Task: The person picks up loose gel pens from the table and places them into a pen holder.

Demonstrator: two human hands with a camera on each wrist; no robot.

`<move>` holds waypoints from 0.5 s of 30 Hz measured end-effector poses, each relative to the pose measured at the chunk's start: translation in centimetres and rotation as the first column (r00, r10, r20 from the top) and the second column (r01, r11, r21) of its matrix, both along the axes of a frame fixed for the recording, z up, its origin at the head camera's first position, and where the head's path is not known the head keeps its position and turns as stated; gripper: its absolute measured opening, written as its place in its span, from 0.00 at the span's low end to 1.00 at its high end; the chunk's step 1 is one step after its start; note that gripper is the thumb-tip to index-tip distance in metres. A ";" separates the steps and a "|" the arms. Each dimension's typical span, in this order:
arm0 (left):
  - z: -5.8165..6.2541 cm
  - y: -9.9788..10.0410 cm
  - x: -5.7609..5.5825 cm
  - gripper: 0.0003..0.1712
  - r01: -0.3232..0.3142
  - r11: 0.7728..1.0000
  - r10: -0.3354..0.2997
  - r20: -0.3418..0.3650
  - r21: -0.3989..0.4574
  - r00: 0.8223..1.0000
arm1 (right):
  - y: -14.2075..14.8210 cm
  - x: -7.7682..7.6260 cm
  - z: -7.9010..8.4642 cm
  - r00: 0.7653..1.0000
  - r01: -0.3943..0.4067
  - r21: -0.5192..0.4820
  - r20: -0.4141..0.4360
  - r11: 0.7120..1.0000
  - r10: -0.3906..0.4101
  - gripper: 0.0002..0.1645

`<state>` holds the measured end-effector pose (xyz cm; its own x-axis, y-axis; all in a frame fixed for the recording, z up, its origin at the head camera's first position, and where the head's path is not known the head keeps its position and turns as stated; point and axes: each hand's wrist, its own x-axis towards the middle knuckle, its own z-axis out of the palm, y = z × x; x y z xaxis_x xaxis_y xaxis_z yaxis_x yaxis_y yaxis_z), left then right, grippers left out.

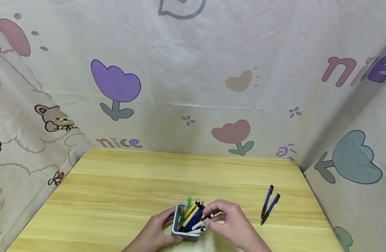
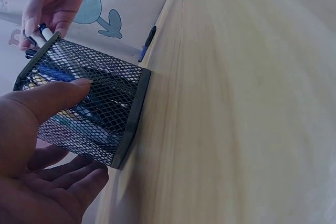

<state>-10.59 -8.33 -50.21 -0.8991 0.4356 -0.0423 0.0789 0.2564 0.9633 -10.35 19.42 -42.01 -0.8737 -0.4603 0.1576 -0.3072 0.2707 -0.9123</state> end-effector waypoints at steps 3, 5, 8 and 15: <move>0.0 0.0 0.0 0.51 0.000 1.000 0.000 -0.008 -0.002 1.000 | 0.4 0.0 0.0 1.000 -0.002 0.008 0.018 1.000 0.002 0.11; 0.0 0.0 0.0 0.51 -0.001 1.000 0.001 -0.008 -0.006 1.000 | 0.8 0.0 0.0 1.000 0.006 0.013 0.023 1.000 -0.007 0.12; 0.1 0.1 -0.1 0.51 -0.003 1.000 0.003 0.005 -0.011 1.000 | 1.5 -0.1 0.0 0.999 0.032 0.023 0.023 0.999 -0.033 0.12; 0.2 0.1 -0.1 0.51 -0.006 1.000 0.007 0.035 -0.029 0.999 | 3.4 -0.7 0.3 0.999 0.038 0.059 0.021 0.998 -0.039 0.13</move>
